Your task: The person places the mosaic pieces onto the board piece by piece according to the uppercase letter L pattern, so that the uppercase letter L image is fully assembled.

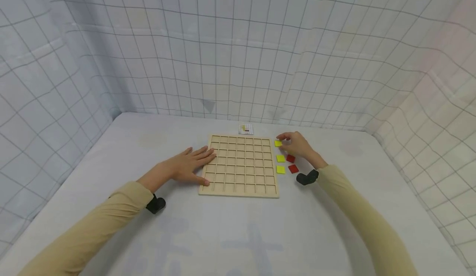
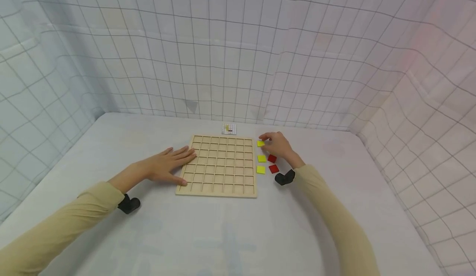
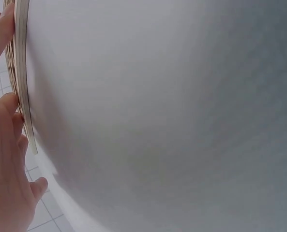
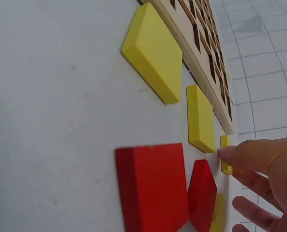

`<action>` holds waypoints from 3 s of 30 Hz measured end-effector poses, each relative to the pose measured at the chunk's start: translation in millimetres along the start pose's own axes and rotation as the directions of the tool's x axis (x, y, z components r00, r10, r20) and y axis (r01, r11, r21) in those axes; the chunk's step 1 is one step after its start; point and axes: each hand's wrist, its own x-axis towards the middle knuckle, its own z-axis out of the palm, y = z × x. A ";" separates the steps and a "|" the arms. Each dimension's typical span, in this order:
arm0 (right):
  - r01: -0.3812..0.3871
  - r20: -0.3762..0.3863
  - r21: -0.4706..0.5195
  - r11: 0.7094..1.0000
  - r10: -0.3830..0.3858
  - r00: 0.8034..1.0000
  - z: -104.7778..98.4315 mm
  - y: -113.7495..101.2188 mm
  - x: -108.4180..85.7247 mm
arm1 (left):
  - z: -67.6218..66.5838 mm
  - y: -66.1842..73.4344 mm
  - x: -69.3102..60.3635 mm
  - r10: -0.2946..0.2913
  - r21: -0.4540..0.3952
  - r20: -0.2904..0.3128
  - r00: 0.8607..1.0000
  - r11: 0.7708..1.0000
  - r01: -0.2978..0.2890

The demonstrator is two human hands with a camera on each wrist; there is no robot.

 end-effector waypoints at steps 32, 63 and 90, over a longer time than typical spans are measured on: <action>-0.042 0.003 -0.134 0.990 0.043 0.999 -1.2 0.5 -2.4 | 0.8 2.3 0.9 0.022 0.079 0.005 1.000 0.997 -0.022; 0.077 -0.112 -0.032 0.996 -0.080 0.990 18.7 -59.2 3.4 | 1.4 2.5 -2.5 0.043 0.050 -0.014 0.999 0.998 -0.042; 0.204 0.006 0.051 0.978 -0.205 0.979 56.3 -104.2 26.6 | 1.5 2.6 3.1 0.004 0.061 0.028 1.000 0.998 -0.006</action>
